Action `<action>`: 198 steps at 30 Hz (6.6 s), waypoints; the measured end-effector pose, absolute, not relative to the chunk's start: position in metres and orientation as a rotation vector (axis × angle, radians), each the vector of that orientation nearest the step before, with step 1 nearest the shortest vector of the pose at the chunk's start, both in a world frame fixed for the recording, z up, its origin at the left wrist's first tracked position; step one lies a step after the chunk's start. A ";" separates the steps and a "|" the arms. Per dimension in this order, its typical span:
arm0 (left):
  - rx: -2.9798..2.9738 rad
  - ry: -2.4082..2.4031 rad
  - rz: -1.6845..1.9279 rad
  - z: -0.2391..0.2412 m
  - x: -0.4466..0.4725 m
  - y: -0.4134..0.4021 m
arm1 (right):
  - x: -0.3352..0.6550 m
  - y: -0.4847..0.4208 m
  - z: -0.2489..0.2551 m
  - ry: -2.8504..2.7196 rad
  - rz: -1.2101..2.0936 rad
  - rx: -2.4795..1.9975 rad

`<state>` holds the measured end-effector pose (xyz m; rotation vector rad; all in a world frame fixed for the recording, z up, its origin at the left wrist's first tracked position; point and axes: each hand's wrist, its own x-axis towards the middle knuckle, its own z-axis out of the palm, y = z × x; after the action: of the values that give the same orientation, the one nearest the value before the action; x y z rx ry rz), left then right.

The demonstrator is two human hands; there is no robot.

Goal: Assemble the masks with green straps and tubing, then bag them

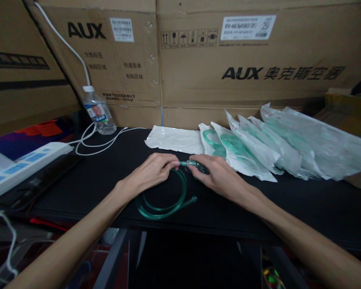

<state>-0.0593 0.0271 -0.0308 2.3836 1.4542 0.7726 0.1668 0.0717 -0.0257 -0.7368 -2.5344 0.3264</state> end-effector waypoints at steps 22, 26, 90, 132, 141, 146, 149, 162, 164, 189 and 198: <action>2.043 1.315 0.882 -0.028 -0.061 0.033 | 0.171 0.078 -0.026 -2.550 0.123 -0.564; 2.157 1.367 0.922 -0.028 -0.058 0.030 | 0.169 0.077 -0.025 -2.523 0.218 -0.590; 2.171 1.920 0.308 -0.029 -0.048 -0.048 | 0.155 0.068 -0.010 -2.100 1.589 -1.161; 1.370 1.653 1.585 0.010 -0.052 -0.013 | 0.138 0.077 0.009 -1.376 1.484 -0.631; 1.509 1.450 0.911 -0.033 -0.011 0.002 | 0.146 0.069 0.023 -1.240 1.639 -0.389; 1.458 1.307 0.779 -0.022 -0.010 0.019 | 0.148 0.073 0.023 -1.206 1.747 -0.355; 1.412 1.400 0.900 -0.012 -0.025 0.021 | 0.150 0.075 0.025 -1.156 1.820 -0.291; 0.946 1.260 1.429 0.004 -0.064 0.022 | 0.154 0.085 0.016 -1.355 2.014 -0.592; 0.849 1.227 1.466 0.004 -0.062 0.024 | 0.153 0.085 0.015 -1.372 2.057 -0.600; 1.574 2.436 0.355 -0.011 -0.157 0.120 | 0.159 0.089 0.024 -1.357 1.605 -0.727; 1.856 2.630 0.341 0.014 -0.171 0.078 | 0.171 0.089 0.036 -1.335 1.594 -0.671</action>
<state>-0.1713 0.0785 0.0144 1.8559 2.6302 0.3415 0.1708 0.0892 0.0359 -0.6713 -1.3352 1.5935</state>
